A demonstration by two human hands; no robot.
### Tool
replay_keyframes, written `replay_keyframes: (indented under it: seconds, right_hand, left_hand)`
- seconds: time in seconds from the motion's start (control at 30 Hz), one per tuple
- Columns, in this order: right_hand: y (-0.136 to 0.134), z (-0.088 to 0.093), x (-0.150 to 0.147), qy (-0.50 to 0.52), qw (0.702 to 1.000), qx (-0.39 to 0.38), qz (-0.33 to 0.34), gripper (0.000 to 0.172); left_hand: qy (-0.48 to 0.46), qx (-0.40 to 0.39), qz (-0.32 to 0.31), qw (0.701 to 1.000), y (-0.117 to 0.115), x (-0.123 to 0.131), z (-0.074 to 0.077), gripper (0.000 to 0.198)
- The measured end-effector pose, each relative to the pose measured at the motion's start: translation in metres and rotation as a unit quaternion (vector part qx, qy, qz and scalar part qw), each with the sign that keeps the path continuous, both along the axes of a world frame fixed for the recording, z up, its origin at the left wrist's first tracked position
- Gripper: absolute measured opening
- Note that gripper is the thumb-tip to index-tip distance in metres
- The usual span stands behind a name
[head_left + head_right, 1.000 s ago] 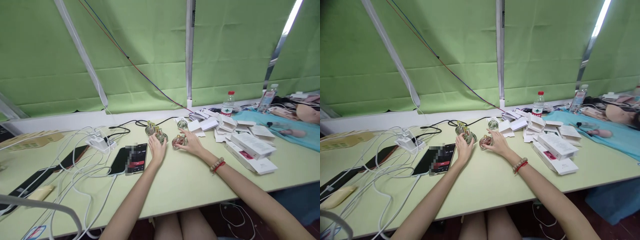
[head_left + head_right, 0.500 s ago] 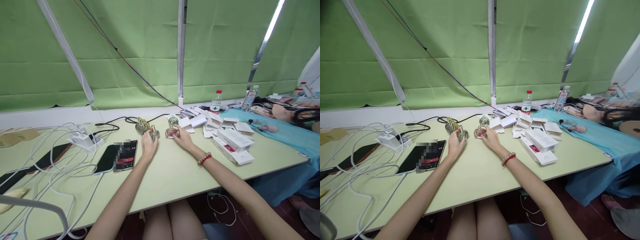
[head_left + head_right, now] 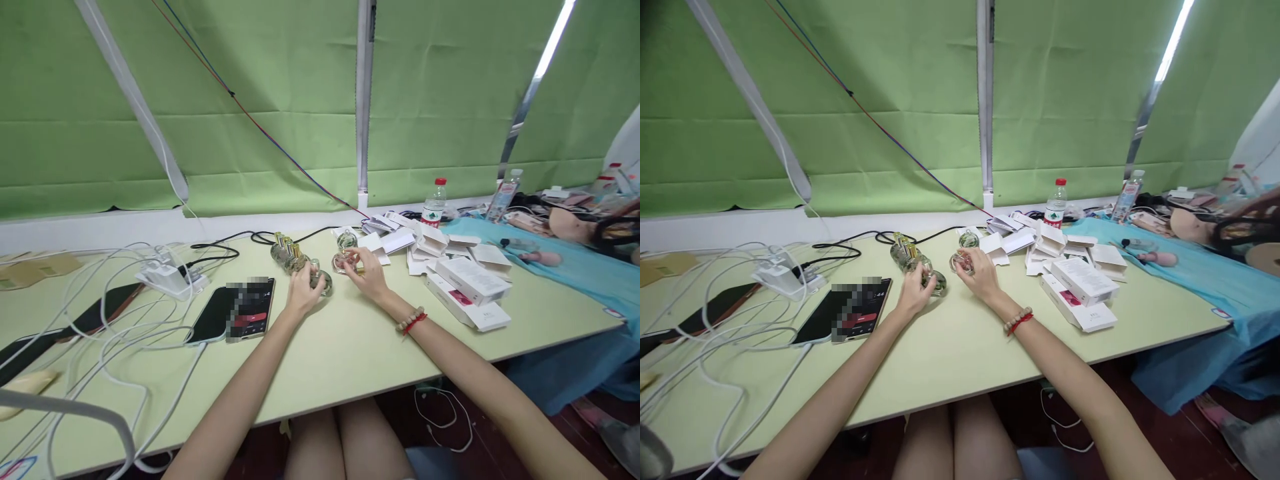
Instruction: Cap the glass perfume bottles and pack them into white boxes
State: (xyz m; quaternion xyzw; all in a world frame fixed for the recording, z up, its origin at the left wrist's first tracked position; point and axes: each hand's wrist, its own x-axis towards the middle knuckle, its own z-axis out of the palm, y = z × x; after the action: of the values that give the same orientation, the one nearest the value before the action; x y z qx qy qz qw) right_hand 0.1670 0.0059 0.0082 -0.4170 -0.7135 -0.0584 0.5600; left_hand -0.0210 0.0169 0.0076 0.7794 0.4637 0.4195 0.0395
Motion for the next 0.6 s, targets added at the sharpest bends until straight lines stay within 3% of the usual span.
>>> replay_keyframes:
  seconds: [0.13,0.23,0.6]
  right_hand:
    - [-0.008,0.0,-0.012,-0.04,0.994,-0.005,0.099,0.025]
    - [-0.009,-0.002,-0.017,-0.039,0.99,-0.011,0.136,0.025]
    - [-0.015,-0.006,-0.029,0.074,0.985,-0.095,0.121,0.021]
  left_hand:
    - [0.002,-0.021,-0.093,0.995,-0.006,0.009,-0.002,0.022]
    - [0.002,-0.043,-0.13,0.991,-0.009,0.015,-0.004,0.019]
    - [-0.003,-0.085,-0.143,0.986,-0.016,0.017,-0.003,0.017]
